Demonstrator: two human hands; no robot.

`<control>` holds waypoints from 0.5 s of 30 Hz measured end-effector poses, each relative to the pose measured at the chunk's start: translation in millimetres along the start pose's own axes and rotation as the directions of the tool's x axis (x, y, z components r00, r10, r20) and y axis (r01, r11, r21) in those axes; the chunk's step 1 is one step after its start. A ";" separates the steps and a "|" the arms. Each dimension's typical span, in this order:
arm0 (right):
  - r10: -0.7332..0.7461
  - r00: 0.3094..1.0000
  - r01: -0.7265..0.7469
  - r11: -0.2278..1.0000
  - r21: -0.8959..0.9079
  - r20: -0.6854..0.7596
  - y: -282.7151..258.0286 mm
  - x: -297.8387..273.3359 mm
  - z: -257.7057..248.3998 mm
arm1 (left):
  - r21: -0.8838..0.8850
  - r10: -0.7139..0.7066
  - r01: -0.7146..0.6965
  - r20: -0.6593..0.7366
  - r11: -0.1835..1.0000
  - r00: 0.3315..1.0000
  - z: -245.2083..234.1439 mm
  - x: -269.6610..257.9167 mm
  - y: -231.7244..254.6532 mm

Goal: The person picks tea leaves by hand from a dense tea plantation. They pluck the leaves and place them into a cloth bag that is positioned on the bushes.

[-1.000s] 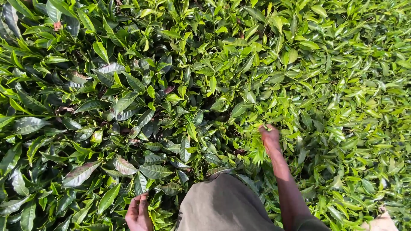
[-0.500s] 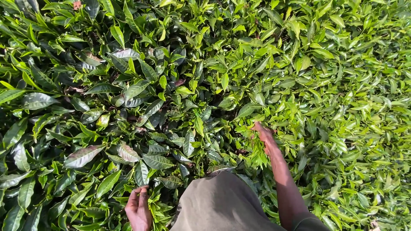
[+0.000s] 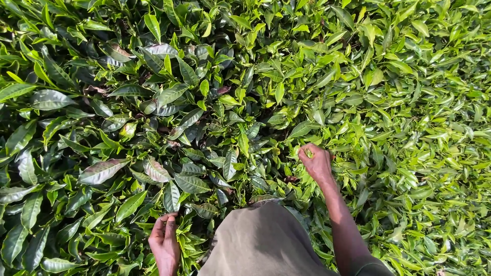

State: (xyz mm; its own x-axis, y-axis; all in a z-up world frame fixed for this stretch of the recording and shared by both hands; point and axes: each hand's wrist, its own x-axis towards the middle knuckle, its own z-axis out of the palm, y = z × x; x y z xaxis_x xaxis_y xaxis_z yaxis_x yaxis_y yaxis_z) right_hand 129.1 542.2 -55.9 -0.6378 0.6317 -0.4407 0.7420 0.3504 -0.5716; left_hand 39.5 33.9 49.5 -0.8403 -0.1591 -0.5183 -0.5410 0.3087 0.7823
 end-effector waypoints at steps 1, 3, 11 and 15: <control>-0.002 1.000 0.002 1.000 -0.002 0.005 -1.0 -1.0 -2.6 | -0.001 -0.004 0.004 -0.005 1.000 1.000 0.6 0.2 -2.7; -0.093 0.984 0.126 0.964 0.234 -0.150 -0.4 -10.0 -5.9 | 0.034 0.010 -0.010 0.019 0.999 1.000 -2.2 -0.1 -7.0; 0.134 0.981 -0.168 0.950 0.264 0.141 -29.8 -17.3 4.2 | 0.007 0.007 -0.008 0.036 1.000 0.999 10.2 -0.7 0.3; 0.256 0.902 -0.277 0.961 0.011 0.347 -50.2 -5.2 54.3 | 0.056 0.028 -0.031 0.048 0.998 0.998 8.7 3.1 3.5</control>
State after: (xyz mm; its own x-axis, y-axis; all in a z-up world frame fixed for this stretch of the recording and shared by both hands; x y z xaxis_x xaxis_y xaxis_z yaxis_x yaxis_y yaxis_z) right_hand 84.0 483.8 -62.5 -0.4574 0.4199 -0.7839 0.8871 0.1544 -0.4350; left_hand 35.3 42.7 47.6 -0.8527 -0.1052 -0.5118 -0.5117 0.3658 0.7774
